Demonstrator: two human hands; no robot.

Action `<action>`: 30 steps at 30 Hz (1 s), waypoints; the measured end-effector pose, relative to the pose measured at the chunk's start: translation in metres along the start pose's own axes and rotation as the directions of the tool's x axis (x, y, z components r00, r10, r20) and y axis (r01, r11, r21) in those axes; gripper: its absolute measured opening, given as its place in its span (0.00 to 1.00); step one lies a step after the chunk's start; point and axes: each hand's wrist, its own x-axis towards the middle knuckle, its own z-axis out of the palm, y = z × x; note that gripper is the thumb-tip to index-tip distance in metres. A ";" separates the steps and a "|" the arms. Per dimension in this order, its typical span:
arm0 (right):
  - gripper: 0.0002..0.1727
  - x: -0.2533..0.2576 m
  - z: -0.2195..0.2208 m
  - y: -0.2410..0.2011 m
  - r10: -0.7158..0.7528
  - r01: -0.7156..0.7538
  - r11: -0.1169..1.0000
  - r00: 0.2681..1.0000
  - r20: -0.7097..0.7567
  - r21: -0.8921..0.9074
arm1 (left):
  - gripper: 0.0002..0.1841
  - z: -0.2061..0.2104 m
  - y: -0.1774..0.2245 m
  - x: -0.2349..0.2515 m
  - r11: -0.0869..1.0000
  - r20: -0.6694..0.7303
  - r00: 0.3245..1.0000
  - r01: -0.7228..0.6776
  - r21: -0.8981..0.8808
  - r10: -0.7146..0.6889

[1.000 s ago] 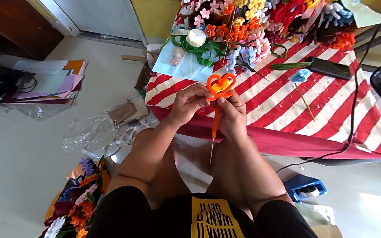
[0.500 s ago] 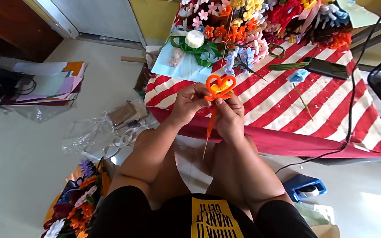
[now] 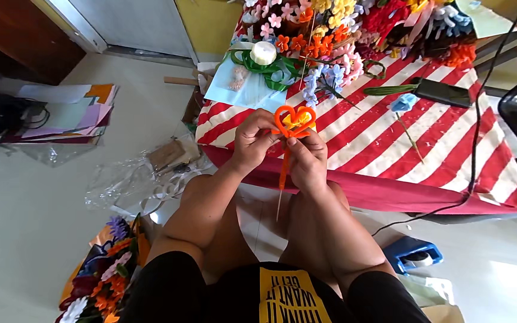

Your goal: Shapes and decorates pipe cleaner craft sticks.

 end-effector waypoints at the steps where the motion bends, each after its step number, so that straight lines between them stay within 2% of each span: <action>1: 0.09 -0.001 0.001 0.000 0.001 -0.001 1.000 1.000 -0.002 0.006 | 0.05 0.002 0.000 -0.001 0.998 -0.012 0.999 0.033 -0.051 -0.033; 5: 0.09 -0.001 -0.001 -0.001 -0.006 0.006 1.000 1.000 -0.022 -0.015 | 0.09 0.006 0.001 -0.002 0.951 0.026 0.983 0.180 -0.250 -0.179; 9: 0.09 0.001 -0.004 -0.001 -0.007 0.007 1.000 0.999 -0.042 -0.014 | 0.11 0.005 0.004 0.000 0.932 0.057 0.974 0.227 -0.282 -0.220; 15: 0.10 0.002 -0.004 -0.002 -0.022 0.022 1.000 0.999 -0.045 -0.015 | 0.07 0.003 0.004 0.001 0.985 0.037 0.991 0.132 -0.115 -0.129; 20: 0.10 0.001 -0.003 0.000 -0.036 0.036 0.999 0.998 -0.058 0.000 | 0.01 0.006 0.006 0.002 0.994 0.072 0.997 0.011 0.107 -0.019; 24: 0.09 0.001 -0.003 0.000 -0.045 0.045 0.999 0.997 -0.068 -0.004 | 0.02 0.010 0.006 -0.001 0.995 0.064 0.996 0.063 0.076 -0.068; 30: 0.09 0.001 -0.001 0.000 -0.044 0.043 0.999 0.995 -0.084 -0.010 | 0.02 0.007 0.005 -0.002 0.988 0.082 0.996 -0.043 0.149 0.031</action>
